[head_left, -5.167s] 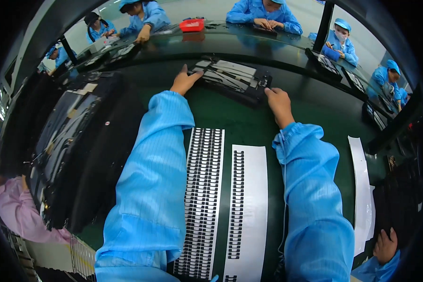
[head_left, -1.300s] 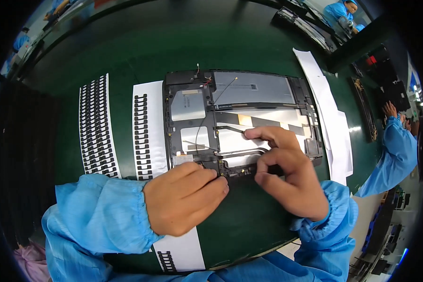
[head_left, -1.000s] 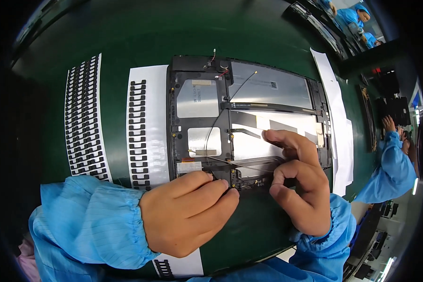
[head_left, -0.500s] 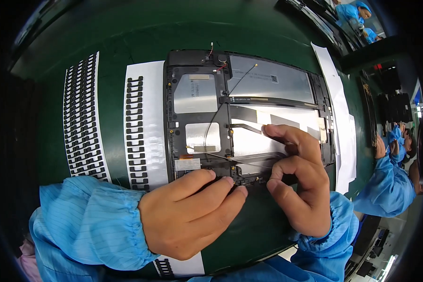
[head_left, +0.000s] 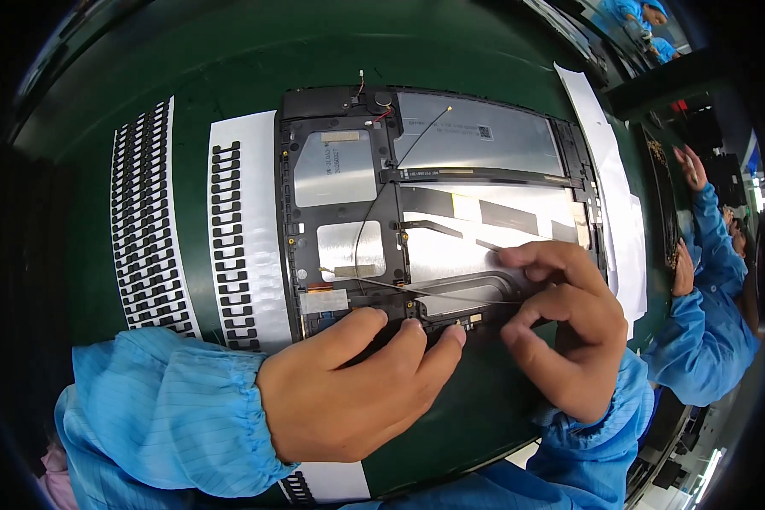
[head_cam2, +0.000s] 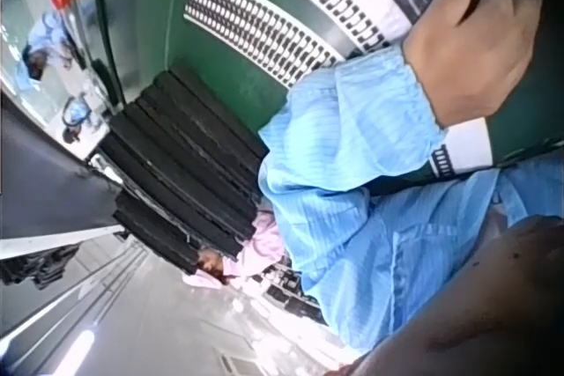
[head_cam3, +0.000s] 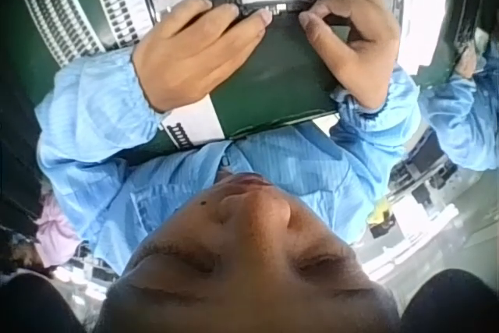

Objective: The person peels and applies internal labels and adhesive strips to electronic device chassis by hand on an assembly line.

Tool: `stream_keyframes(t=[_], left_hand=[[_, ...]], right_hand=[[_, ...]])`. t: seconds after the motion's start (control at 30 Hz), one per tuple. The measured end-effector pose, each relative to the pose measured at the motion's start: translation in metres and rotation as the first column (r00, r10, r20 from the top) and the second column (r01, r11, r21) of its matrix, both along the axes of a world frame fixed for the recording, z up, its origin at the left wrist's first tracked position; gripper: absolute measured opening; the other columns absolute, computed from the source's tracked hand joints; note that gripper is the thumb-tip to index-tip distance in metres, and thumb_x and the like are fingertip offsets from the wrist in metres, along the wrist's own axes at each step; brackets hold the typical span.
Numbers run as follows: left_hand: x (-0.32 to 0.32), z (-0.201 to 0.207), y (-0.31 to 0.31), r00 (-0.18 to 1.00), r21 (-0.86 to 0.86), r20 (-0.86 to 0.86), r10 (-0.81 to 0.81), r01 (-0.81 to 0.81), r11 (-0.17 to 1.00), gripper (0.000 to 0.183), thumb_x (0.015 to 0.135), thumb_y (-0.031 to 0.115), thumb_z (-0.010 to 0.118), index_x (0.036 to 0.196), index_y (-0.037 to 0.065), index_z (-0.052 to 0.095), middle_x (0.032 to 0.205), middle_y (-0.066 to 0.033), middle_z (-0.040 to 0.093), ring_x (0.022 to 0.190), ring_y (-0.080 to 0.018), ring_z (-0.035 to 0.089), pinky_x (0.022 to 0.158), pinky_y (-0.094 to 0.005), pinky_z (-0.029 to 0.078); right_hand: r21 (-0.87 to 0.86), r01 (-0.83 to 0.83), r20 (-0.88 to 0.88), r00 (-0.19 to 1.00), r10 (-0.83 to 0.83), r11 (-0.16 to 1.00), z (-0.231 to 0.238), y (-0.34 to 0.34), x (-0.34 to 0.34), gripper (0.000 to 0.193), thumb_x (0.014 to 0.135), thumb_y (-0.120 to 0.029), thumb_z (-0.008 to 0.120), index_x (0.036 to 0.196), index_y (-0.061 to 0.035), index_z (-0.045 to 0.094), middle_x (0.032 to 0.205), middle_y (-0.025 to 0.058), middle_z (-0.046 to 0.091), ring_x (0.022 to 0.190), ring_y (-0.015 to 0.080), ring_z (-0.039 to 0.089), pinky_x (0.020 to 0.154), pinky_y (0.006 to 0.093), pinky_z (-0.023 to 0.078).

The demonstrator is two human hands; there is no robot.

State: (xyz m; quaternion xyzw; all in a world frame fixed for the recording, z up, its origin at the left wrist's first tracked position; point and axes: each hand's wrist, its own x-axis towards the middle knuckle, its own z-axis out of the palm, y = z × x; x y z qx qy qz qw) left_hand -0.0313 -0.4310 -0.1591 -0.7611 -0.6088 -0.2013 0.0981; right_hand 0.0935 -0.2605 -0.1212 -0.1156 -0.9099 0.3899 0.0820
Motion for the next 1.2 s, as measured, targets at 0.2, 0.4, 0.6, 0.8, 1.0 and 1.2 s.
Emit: stream_keyframes(t=[0.2, 0.4, 0.6, 0.8, 1.0, 1.2], left_hand=[[-0.003, -0.002, 0.001, 0.999, 0.015, -0.004, -0.039, 0.039, 0.999, 0.021, 0.071, 0.012, 0.052, 0.088, 0.005, 0.061, 0.103, -0.0067, 0.054, 0.087, -0.0182, 0.048, 0.072, -0.0286, 0.041], [-0.001, -0.001, 0.002, 1.000, 0.004, 0.025, 0.009, -0.009, 1.000, 0.016, 0.072, 0.012, 0.055, 0.085, 0.010, 0.064, 0.101, 0.0007, 0.056, 0.086, -0.0141, 0.048, 0.071, -0.0259, 0.041], [0.008, 0.003, -0.003, 0.998, 0.020, -0.054, 0.043, -0.042, 0.999, 0.016, 0.071, 0.013, 0.053, 0.083, 0.008, 0.062, 0.101, -0.0027, 0.054, 0.088, -0.0162, 0.048, 0.071, -0.0273, 0.040], [0.000, -0.001, -0.001, 0.972, 0.056, 0.222, -0.074, 0.063, 0.996, 0.031, 0.067, 0.007, 0.049, 0.097, -0.002, 0.054, 0.100, -0.0126, 0.053, 0.087, -0.0233, 0.050, 0.069, -0.0310, 0.041], [-0.032, 0.031, -0.060, 0.926, -0.208, 0.366, 0.088, -0.011, 0.978, 0.042, 0.063, 0.004, 0.061, 0.104, -0.001, 0.052, 0.109, -0.0167, 0.050, 0.100, -0.0333, 0.048, 0.082, -0.0401, 0.040], [-0.022, 0.003, -0.092, 0.913, -0.281, 0.377, 0.156, -0.048, 0.959, 0.049, 0.061, 0.003, 0.063, 0.108, 0.002, 0.050, 0.118, -0.0178, 0.043, 0.110, -0.0342, 0.041, 0.088, -0.0416, 0.035]], right_hand=[[0.113, -0.060, -0.092, 0.993, 0.070, 0.992, -0.007, -0.006, -0.003, 0.020, 0.054, 0.001, 0.065, 0.074, -0.0025, 0.059, 0.079, 0.0107, 0.048, 0.078, 0.0236, 0.050, 0.067, 0.0295, 0.040], [0.267, -0.076, -0.108, 0.988, 0.109, 0.961, -0.006, -0.008, -0.007, 0.019, 0.054, 0.000, 0.065, 0.071, -0.0026, 0.059, 0.071, 0.0083, 0.049, 0.069, 0.0227, 0.045, 0.062, 0.0322, 0.039], [0.617, -0.111, -0.267, 0.902, 0.339, 0.779, -0.014, -0.019, -0.002, 0.033, 0.037, -0.009, 0.052, 0.067, 0.0040, 0.056, 0.071, 0.0097, 0.049, 0.068, 0.0250, 0.047, 0.056, 0.0356, 0.038], [0.628, -0.091, -0.276, 0.903, 0.330, 0.773, -0.012, -0.024, -0.003, 0.027, 0.042, -0.001, 0.055, 0.068, 0.0048, 0.054, 0.071, 0.0117, 0.050, 0.067, 0.0266, 0.048, 0.057, 0.0350, 0.038], [0.378, 0.116, -0.294, 0.956, 0.000, 0.918, 0.001, -0.067, 0.027, 0.021, 0.058, 0.006, 0.061, 0.078, 0.0019, 0.057, 0.073, 0.0124, 0.050, 0.066, 0.0255, 0.049, 0.057, 0.0310, 0.040], [0.331, 0.011, -0.248, 0.966, 0.076, 0.944, -0.028, -0.137, 0.013, 0.017, 0.060, -0.001, 0.061, 0.075, 0.0020, 0.056, 0.070, 0.0103, 0.048, 0.060, 0.0234, 0.047, 0.052, 0.0326, 0.036]])
